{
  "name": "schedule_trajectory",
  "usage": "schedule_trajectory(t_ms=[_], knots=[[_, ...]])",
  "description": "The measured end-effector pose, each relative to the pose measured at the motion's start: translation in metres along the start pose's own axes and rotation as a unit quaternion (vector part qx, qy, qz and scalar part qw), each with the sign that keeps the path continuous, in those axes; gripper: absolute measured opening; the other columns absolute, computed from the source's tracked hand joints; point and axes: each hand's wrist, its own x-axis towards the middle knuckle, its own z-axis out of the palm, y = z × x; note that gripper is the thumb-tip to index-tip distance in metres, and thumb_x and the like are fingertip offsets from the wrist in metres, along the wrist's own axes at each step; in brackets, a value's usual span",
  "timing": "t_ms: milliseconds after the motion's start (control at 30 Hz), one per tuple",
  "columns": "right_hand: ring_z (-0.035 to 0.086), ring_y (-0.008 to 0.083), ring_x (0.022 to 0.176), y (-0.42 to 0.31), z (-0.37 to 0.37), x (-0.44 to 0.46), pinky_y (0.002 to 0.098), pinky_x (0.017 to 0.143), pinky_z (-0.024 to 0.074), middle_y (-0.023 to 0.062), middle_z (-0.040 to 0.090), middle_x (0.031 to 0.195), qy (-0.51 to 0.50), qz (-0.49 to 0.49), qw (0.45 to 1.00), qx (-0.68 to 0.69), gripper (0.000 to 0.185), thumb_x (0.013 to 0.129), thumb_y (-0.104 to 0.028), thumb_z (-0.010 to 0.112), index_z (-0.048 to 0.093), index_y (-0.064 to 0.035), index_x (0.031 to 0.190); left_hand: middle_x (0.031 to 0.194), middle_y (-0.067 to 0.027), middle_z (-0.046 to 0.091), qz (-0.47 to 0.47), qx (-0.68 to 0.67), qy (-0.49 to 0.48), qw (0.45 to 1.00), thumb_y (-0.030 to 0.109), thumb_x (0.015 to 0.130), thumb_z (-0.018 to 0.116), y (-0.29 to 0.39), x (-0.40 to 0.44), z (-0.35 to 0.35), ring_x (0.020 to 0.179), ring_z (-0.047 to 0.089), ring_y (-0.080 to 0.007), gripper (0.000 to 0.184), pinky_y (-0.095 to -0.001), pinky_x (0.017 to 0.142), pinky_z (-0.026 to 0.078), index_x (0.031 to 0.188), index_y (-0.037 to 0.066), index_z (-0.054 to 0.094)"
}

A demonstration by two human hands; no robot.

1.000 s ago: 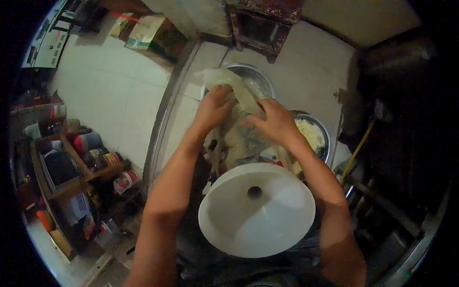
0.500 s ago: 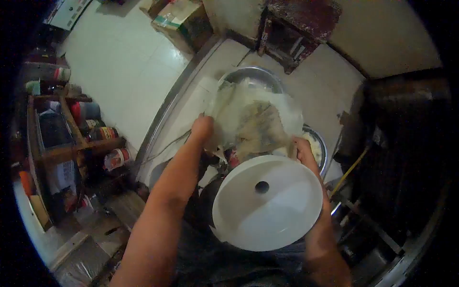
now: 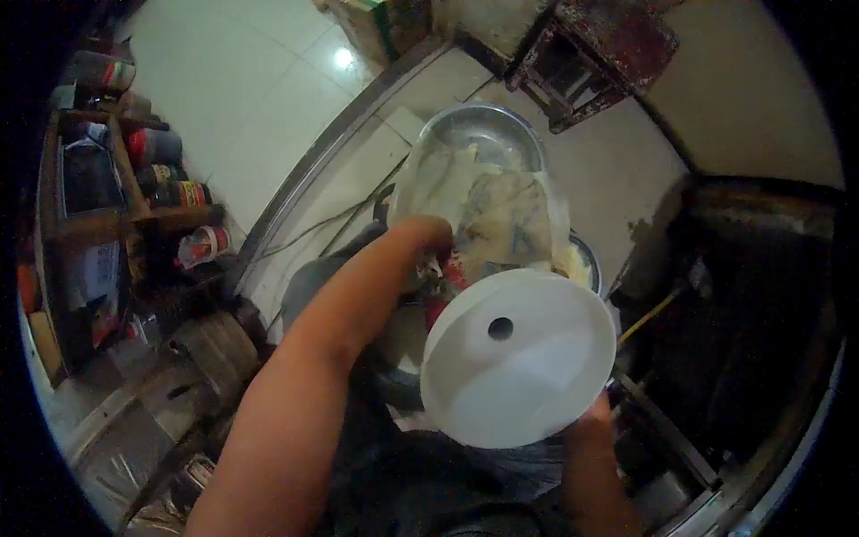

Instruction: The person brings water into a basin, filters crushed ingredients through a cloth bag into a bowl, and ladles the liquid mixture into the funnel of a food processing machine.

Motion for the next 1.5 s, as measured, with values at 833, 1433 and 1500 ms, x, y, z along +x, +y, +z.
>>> schedule_trajectory(t_ms=[833,1433,1500], knots=[[0.065,0.0315,0.083,0.061,-0.130,-0.066,0.0449,0.072,0.0530,0.0119,0.067,0.089,0.103,-0.301,0.722,-0.614,0.028,0.074,-0.033,0.066,0.065,-0.0067,0.085,0.124,-0.0175,0.057,0.043,-0.161,0.562,0.810,0.019,0.083,0.060,-0.082,-0.261,0.087,0.114,0.055,-0.0351,0.047,-0.0456,0.097,0.044,0.129,0.012,0.054],[0.062,0.0271,0.069,0.133,-0.142,-0.063,0.0409,0.060,0.0509,0.0107,0.062,0.075,-0.017,-0.186,0.973,-0.133,0.012,0.080,-0.019,0.060,0.061,-0.0081,0.085,0.089,-0.0133,0.069,-0.267,-0.300,0.337,0.852,0.034,0.095,0.051,-0.366,-0.503,0.293,0.079,0.068,-0.0269,0.037,-0.0403,0.071,0.053,0.120,0.007,0.060],[0.061,0.0263,0.069,0.135,-0.131,-0.075,0.0405,0.059,0.0507,0.0100,0.061,0.075,-0.020,-0.170,0.980,-0.099,0.013,0.080,-0.020,0.062,0.061,-0.0083,0.086,0.092,-0.0121,0.069,-0.237,-0.439,0.314,0.808,0.036,0.096,0.050,-0.381,-0.492,0.302,0.077,0.067,-0.0221,0.040,-0.0386,0.068,0.053,0.124,0.008,0.057]])
